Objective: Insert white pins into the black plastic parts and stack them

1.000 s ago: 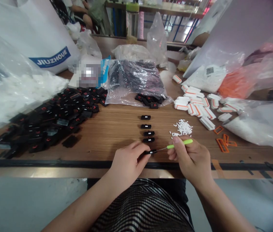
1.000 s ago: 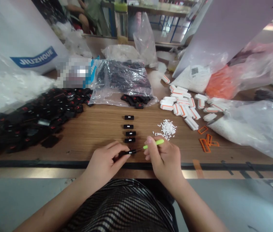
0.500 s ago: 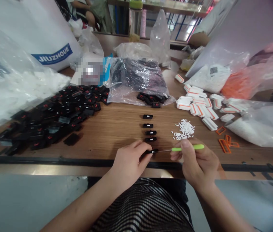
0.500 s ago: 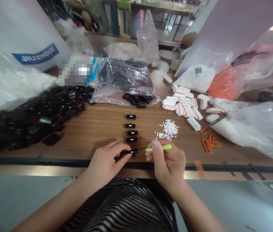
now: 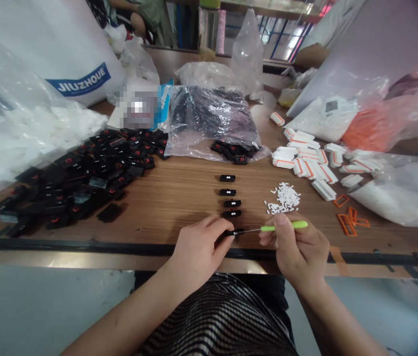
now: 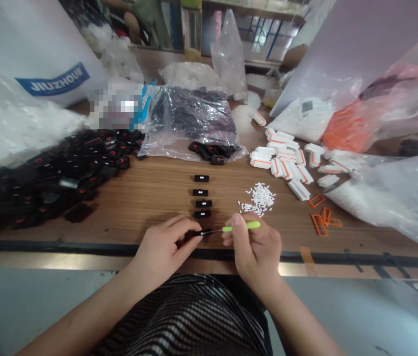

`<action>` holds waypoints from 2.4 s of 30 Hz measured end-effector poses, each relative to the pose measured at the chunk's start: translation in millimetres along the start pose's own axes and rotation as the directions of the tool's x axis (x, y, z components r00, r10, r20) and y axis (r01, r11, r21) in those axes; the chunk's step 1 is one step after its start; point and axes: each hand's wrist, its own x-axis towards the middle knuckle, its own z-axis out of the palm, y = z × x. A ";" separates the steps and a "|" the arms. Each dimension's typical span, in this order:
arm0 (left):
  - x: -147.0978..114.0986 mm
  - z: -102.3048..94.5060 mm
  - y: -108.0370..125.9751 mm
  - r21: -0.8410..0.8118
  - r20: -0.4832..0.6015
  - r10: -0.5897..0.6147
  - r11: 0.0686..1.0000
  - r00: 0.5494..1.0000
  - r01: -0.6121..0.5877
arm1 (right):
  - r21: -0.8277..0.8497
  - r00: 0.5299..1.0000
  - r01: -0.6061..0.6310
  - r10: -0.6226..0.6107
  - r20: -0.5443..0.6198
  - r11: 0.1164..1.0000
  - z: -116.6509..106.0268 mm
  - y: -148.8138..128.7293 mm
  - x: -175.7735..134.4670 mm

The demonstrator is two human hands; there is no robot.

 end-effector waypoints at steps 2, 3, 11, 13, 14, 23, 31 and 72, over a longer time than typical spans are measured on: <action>-0.1 0.2 -0.3 -0.001 0.009 -0.003 1.000 1.000 0.003 | -0.022 1.000 0.001 0.000 0.022 1.000 -1.6 -1.2 1.0; -0.2 0.2 -0.4 -0.002 0.013 -0.005 1.000 1.000 0.005 | -0.039 0.999 0.007 -0.005 0.032 0.999 -2.4 -2.2 1.8; -0.6 0.3 -0.9 0.019 0.000 0.000 1.000 1.000 0.000 | -0.176 0.985 0.146 -0.127 0.115 0.973 -4.0 -12.2 8.4; -0.3 1.2 -1.2 0.020 -0.010 0.000 1.000 1.000 0.000 | -0.095 0.992 0.104 -0.096 0.088 0.990 -3.6 -13.5 10.5; -0.3 1.4 -1.1 0.017 -0.014 0.000 1.000 1.000 0.001 | -0.041 0.996 0.069 -0.067 0.056 0.997 -3.5 -14.1 12.0; 6.5 -30.3 3.2 -0.062 -0.022 0.053 0.997 0.998 -0.054 | 0.213 0.987 -0.052 0.082 -0.136 0.976 1.1 -14.9 35.3; 37.6 -28.5 -11.4 0.252 0.104 0.193 0.944 0.976 -0.214 | 0.310 0.989 -0.113 0.138 -0.061 0.944 11.7 -1.7 37.5; 38.2 -17.7 -14.5 0.202 0.109 0.205 0.954 0.973 -0.223 | -0.093 0.991 0.123 -0.127 -0.038 0.988 10.4 -5.5 33.6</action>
